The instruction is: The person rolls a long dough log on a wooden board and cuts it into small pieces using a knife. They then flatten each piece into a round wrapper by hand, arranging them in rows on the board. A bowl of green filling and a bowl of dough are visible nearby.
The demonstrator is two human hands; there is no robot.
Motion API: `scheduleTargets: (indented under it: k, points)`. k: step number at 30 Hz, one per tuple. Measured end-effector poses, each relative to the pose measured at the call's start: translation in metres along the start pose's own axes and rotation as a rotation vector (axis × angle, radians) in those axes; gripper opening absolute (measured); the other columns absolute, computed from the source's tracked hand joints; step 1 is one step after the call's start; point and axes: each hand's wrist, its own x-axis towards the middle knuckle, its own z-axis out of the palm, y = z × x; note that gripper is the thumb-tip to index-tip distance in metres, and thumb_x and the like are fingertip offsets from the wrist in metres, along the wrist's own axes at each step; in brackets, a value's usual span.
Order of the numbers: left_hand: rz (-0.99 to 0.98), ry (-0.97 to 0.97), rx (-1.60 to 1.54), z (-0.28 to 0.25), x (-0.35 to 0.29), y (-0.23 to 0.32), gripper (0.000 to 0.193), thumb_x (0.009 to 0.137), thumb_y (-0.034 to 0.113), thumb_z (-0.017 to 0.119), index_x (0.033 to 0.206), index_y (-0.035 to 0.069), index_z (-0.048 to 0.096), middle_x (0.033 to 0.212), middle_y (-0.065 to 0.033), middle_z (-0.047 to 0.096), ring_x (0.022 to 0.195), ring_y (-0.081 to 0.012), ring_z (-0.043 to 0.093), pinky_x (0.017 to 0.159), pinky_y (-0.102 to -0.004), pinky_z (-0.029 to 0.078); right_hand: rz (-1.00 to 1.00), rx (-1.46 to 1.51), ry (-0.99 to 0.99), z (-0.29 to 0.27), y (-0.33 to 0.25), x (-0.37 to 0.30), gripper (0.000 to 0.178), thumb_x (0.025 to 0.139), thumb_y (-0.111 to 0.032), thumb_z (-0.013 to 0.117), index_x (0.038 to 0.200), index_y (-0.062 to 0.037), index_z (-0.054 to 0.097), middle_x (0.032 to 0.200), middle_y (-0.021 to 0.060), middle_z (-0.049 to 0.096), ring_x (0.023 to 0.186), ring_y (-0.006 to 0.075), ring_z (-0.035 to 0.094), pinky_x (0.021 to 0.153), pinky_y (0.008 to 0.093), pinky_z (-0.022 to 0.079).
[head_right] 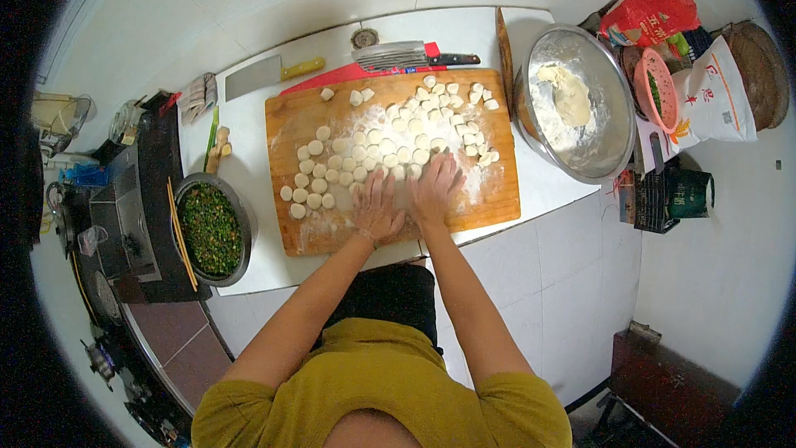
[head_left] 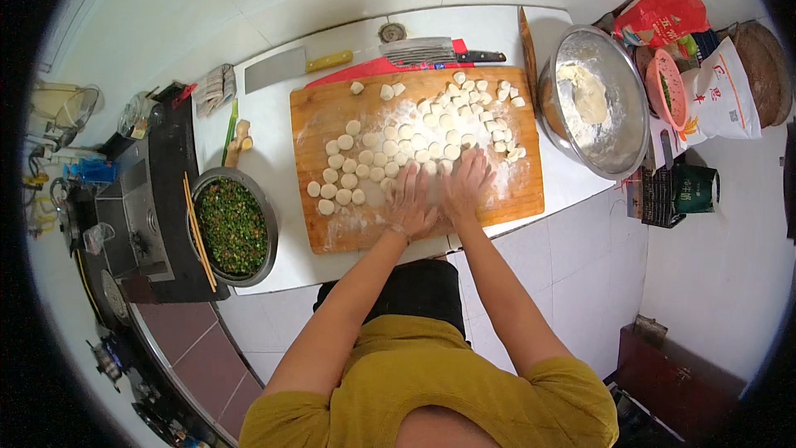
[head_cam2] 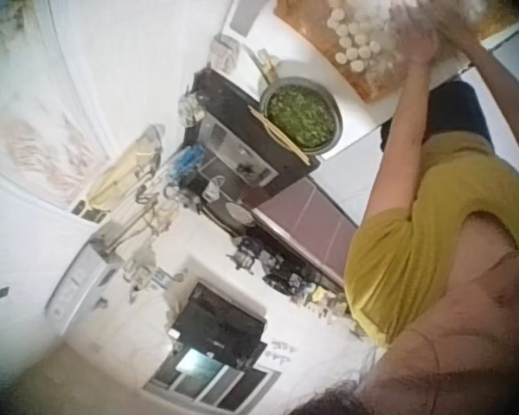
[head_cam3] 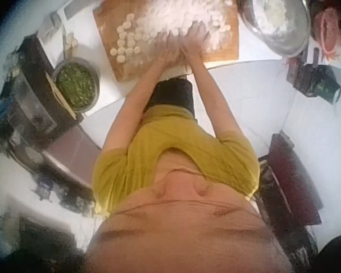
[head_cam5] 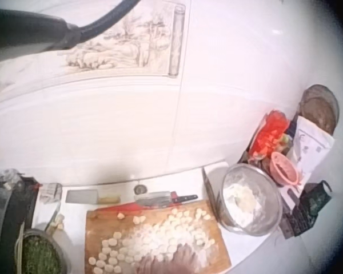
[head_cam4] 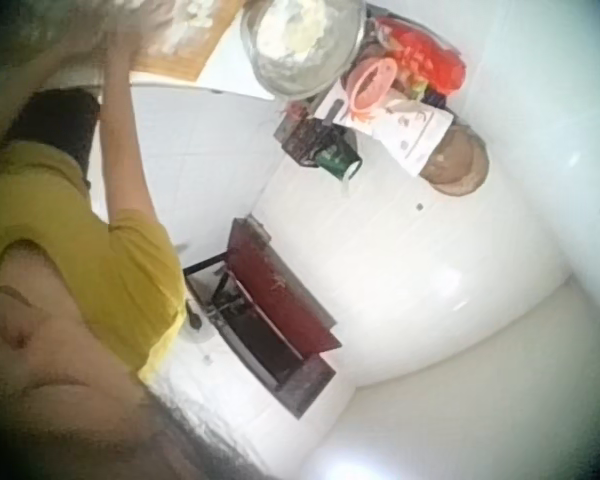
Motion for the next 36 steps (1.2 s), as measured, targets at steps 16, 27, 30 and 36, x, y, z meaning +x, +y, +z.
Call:
scheduleTargets:
  k: [16, 27, 30, 36]
  points:
    - [-0.117, 0.181, 0.153, -0.038, -0.01, -0.091, 0.068, 0.079, 0.037, 0.065, 0.135, 0.008, 0.04, 0.14, -0.0152, 0.032, 0.132, -0.0319, 0.027, 0.104, -0.0521, 0.021, -0.214, 0.178, 0.136, -0.025, 0.02, 0.055, 0.058, 0.088, -0.013, 0.054, 0.14, 0.0002, 0.034, 0.147, 0.0239, 0.031, 0.137, 0.0404, 0.027, 0.109, 0.058, 0.02]
    - [-0.13, 0.168, 0.035, -0.054, 0.131, -0.096, 0.052, 0.081, 0.016, 0.062, 0.129, 0.009, 0.046, 0.124, -0.0156, 0.049, 0.109, -0.0337, 0.052, 0.089, -0.0444, 0.044, -0.41, 0.312, -0.162, 0.044, -0.092, 0.176, 0.042, 0.078, -0.005, 0.06, 0.12, -0.0074, 0.056, 0.113, 0.0186, 0.054, 0.102, 0.0369, 0.056, 0.085, 0.0443, 0.048]
    - [-0.091, 0.119, 0.055, -0.041, 0.176, -0.113, 0.042, 0.08, 0.016, 0.063, 0.119, 0.009, 0.052, 0.115, -0.0142, 0.052, 0.104, -0.0326, 0.055, 0.085, -0.0435, 0.047, -0.375, 0.27, -0.168, 0.038, -0.096, 0.178, 0.039, 0.076, -0.005, 0.063, 0.114, -0.0039, 0.057, 0.104, 0.0181, 0.055, 0.094, 0.0365, 0.058, 0.079, 0.0447, 0.049]
    - [-0.083, 0.13, 0.129, -0.011, 0.193, -0.121, 0.018, 0.078, 0.015, 0.063, 0.092, 0.007, 0.055, 0.1, -0.0108, 0.053, 0.096, -0.0299, 0.057, 0.078, -0.0397, 0.05, -0.278, 0.596, -0.026, -0.03, -0.056, 0.102, 0.033, 0.071, -0.001, 0.065, 0.103, -0.0006, 0.058, 0.089, 0.0166, 0.053, 0.079, 0.034, 0.056, 0.068, 0.04, 0.048]
